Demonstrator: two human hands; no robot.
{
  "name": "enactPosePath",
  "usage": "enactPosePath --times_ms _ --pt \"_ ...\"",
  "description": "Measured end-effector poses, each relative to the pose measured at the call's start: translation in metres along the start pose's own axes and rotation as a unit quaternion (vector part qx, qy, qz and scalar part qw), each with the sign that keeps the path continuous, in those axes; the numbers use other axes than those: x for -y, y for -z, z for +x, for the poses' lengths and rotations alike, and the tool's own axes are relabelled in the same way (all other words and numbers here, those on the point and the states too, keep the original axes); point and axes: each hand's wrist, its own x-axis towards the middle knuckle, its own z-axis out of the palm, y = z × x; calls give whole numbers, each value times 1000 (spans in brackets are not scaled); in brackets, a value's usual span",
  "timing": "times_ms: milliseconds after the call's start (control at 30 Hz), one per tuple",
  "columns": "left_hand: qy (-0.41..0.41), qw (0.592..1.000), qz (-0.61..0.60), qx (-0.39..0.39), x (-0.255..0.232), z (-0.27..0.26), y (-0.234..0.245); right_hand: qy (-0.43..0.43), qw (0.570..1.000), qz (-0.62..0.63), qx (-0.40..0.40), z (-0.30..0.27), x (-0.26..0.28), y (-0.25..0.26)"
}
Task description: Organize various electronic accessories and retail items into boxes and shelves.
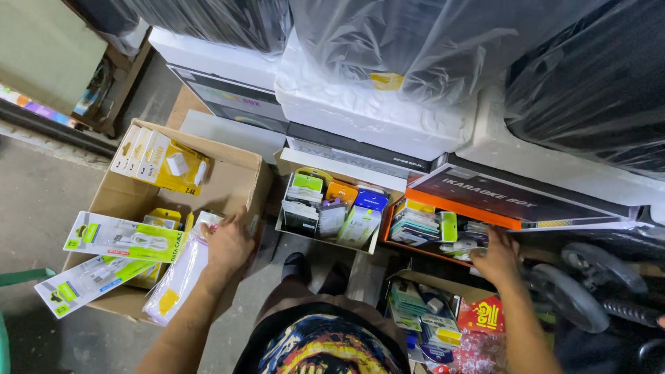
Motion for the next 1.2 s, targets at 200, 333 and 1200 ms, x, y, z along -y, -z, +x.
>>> enactPosePath --times_ms 200,333,1200 --pt "-7 999 39 5 5 2 -4 -45 999 10 1 -4 18 17" --pt "-11 998 61 20 -15 -1 21 -53 997 48 -11 -2 13 18" --pt "-376 916 -139 25 -226 -24 -11 -77 990 102 -64 12 -19 -11"
